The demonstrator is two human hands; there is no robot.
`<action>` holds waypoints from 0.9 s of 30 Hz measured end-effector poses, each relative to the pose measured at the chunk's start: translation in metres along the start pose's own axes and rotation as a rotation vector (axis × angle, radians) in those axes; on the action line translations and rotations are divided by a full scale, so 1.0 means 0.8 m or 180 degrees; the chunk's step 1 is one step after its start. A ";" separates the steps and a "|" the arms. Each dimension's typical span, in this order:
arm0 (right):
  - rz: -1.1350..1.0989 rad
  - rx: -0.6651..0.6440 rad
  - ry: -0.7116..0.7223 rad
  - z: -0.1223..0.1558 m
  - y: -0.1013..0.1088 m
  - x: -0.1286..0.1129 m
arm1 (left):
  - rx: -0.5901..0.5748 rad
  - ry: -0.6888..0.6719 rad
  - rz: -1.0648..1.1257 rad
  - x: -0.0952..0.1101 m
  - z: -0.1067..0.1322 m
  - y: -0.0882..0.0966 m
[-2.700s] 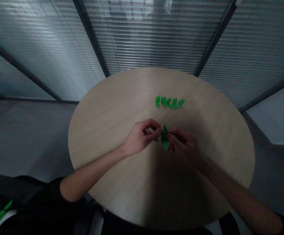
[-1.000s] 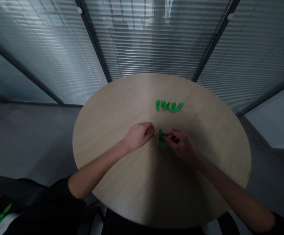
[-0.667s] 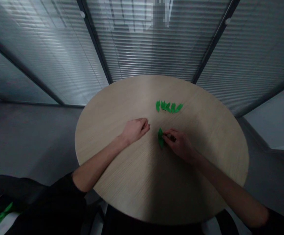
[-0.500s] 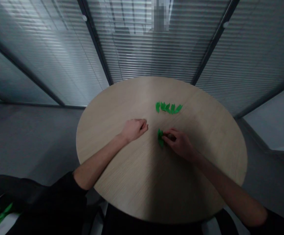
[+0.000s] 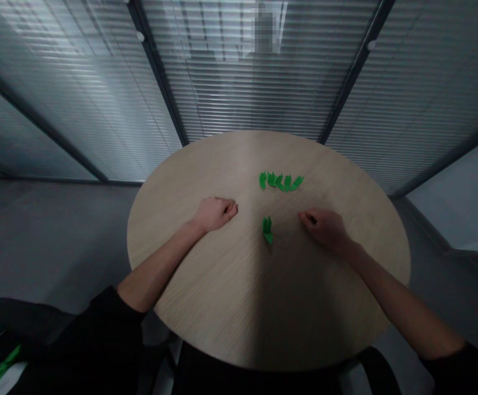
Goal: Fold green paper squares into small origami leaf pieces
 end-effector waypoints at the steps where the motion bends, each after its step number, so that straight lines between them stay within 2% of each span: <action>1: 0.0174 -0.0004 -0.0020 0.000 0.002 0.004 | 0.0000 0.0006 -0.0008 -0.001 0.000 0.000; 6: 0.0502 -0.0082 -0.0087 -0.002 -0.001 0.011 | 0.0007 0.0027 -0.0040 -0.004 -0.002 0.000; 27: 0.0399 -0.0074 -0.0020 -0.001 0.001 0.011 | 0.0021 0.0111 -0.0051 -0.012 -0.005 -0.002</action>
Point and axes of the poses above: each hand's wrist, its own z-axis away from the middle knuckle, its own y-axis out of the back of the hand, x = y × z, the point moved 9 cm from there along -z, towards the middle knuckle, and after that the axes turned 14 degrees about -z, right-handed, at the moved point
